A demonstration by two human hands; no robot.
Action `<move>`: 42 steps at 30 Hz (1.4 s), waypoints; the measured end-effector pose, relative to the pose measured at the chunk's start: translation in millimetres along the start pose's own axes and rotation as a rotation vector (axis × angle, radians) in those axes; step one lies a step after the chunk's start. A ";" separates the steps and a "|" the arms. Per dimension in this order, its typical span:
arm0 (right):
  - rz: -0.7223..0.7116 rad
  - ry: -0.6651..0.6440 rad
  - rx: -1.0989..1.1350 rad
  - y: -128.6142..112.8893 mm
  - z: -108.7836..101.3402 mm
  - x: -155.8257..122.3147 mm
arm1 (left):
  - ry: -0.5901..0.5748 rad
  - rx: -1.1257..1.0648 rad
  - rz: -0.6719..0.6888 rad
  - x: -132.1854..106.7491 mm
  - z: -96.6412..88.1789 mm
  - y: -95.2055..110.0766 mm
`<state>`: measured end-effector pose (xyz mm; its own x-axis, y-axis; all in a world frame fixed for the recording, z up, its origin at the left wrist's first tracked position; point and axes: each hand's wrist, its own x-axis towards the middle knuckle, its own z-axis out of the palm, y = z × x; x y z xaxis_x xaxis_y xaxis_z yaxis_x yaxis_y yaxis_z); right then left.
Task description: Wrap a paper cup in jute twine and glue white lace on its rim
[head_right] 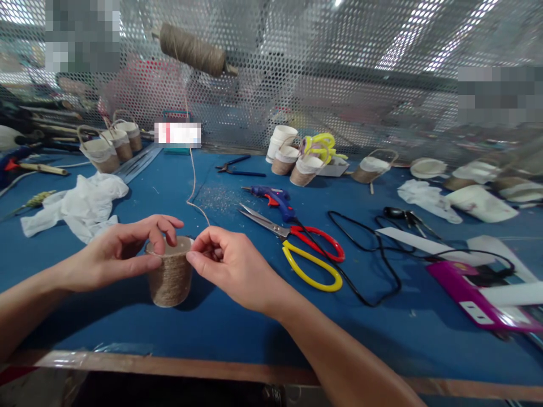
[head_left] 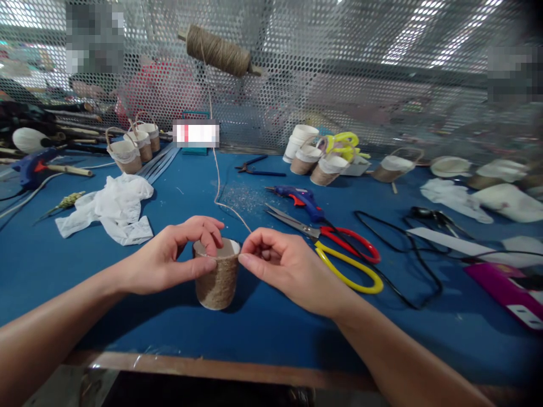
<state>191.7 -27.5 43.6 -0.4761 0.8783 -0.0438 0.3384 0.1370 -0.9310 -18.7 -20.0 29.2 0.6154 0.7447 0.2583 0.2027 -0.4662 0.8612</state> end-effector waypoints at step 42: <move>0.016 -0.096 0.014 10.4 -8.1 7.1 | 0.573 -0.128 -0.202 11.0 -18.4 -25.3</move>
<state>198.4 -16.1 36.6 -0.5470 0.8320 -0.0925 0.3358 0.1168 -0.9347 -31.1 8.8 18.4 0.0604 0.9668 0.2481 0.1579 -0.2547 0.9540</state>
